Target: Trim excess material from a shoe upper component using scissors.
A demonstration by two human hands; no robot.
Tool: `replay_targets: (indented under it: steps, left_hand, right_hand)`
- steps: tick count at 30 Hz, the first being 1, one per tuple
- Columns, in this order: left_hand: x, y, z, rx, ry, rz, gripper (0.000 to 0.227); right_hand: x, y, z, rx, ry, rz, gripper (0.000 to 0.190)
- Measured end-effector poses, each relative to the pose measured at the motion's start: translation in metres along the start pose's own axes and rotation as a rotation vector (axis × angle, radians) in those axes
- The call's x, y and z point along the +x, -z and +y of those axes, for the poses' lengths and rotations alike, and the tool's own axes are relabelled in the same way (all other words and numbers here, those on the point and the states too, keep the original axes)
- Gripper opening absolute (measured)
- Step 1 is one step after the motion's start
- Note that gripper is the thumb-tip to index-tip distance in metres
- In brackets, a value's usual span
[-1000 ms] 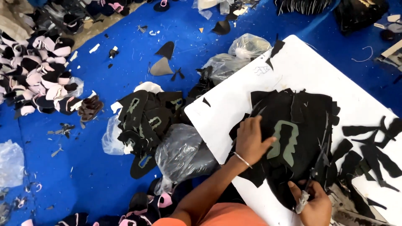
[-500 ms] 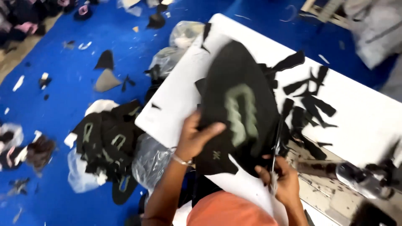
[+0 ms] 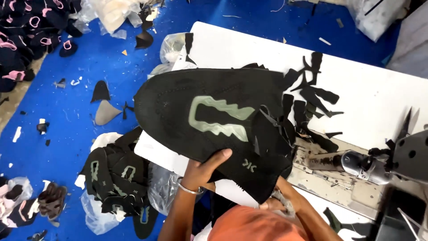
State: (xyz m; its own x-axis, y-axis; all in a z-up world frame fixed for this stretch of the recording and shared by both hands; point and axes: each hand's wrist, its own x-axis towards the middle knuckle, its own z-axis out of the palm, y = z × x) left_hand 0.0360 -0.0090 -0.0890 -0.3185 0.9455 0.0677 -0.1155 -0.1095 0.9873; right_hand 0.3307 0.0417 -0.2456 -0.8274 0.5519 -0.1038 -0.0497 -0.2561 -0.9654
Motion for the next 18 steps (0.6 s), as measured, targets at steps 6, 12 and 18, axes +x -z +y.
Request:
replay_targets:
  steps: [6, 12, 18]
  left_hand:
    - [-0.005, 0.002, -0.008, 0.153, 0.012, -0.052, 0.023]
    - [-0.001, -0.003, -0.019, 0.109, 0.032, -0.051, 0.023]
    - [-0.007, -0.008, -0.015, 0.116, 0.16, -0.077, 0.027]
  right_hand:
    - [0.01, -0.009, 0.014, -0.275, 0.2, 0.112, 0.085]
    - [0.008, -0.023, 0.015, 0.045, 0.049, 0.252, 0.065]
    - [0.012, -0.006, 0.006, -0.527, 0.03, 0.102, 0.066]
